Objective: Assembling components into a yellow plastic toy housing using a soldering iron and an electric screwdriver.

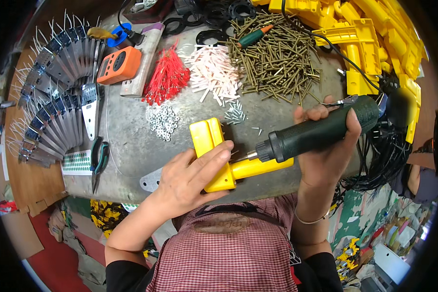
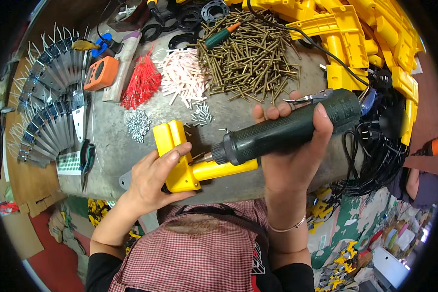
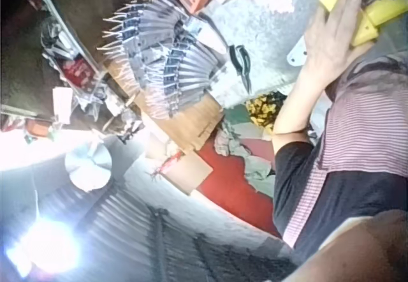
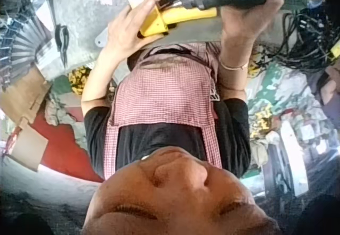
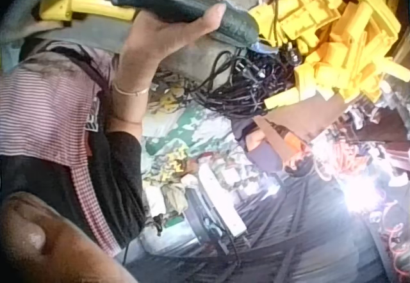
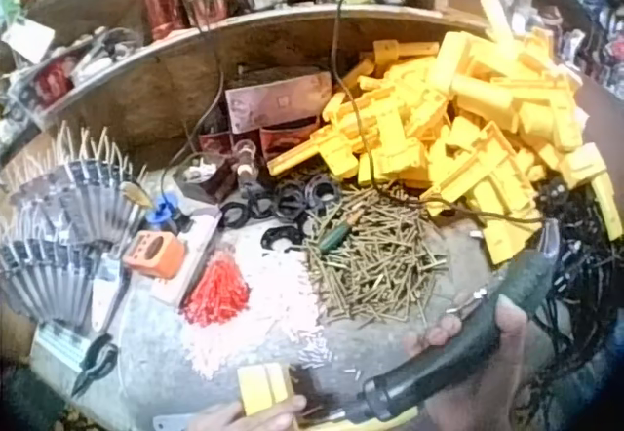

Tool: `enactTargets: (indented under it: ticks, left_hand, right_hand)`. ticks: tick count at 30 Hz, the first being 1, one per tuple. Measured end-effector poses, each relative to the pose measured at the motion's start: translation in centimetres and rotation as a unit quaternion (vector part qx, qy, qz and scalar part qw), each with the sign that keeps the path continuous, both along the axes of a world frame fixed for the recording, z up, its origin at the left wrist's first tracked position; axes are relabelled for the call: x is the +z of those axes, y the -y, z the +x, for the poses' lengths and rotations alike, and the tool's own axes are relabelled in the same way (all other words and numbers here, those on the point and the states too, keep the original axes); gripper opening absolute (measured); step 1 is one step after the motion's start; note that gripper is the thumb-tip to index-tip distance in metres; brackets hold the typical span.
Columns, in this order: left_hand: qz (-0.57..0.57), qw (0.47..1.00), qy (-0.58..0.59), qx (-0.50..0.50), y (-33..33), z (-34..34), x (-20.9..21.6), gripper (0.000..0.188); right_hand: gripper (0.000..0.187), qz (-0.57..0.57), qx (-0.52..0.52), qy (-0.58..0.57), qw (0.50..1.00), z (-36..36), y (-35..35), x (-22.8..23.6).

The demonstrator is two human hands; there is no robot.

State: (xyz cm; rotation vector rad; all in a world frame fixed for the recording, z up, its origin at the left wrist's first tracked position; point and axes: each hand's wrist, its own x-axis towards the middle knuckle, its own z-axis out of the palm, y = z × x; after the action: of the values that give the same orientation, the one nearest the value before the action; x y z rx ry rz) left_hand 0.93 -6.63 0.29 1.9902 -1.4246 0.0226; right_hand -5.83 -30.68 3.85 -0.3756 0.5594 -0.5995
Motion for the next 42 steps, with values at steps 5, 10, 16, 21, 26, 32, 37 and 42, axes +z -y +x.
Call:
enactTargets:
  ticks: [5, 10, 16, 21, 26, 32, 37, 42]
  left_hand:
    - [0.003, 1.0, 0.007, 0.0, 0.2, 0.1, 0.2, 0.097]
    - [0.04, 0.999, 0.026, -0.001, -0.2, -0.2, 0.6, 0.107]
    - [0.005, 0.99, -0.084, 0.115, -2.0, 1.6, 2.5, 0.085]
    - [0.074, 0.97, 0.007, 0.232, -5.2, 5.6, 0.8, 0.075]
    - [0.052, 0.96, -0.012, 0.274, -7.3, 4.0, 0.3, 0.077]
    - [0.009, 0.959, -0.102, 0.264, -8.2, 2.6, 0.7, 0.07]
    - [0.108, 0.945, 0.057, 0.304, -9.0, 3.3, 1.1, 0.036]
    - [0.236, 0.919, 0.218, 0.228, -7.5, 3.7, 1.7, 0.009]
  right_hand:
    - [0.042, -0.028, 0.012, 0.088, 0.996, -0.3, 0.1, -1.6]
    - [0.04, 0.0, 0.029, 0.103, 0.994, -0.4, 0.1, -1.9]
    - [0.042, -0.037, 0.011, 0.098, 0.994, -0.8, -0.7, -2.0]
    - [0.044, -0.096, -0.018, 0.048, 0.994, -0.4, -1.0, -1.8]
    - [0.043, -0.103, -0.004, 0.058, 0.993, -0.4, -0.5, -2.4]
    - [0.042, -0.117, 0.018, 0.091, 0.989, -0.7, -0.2, -2.7]
    - [0.039, -0.116, 0.033, 0.129, 0.984, -0.9, 0.2, -2.9]
    - [0.038, -0.113, 0.048, 0.145, 0.982, -1.0, 0.4, -3.0]
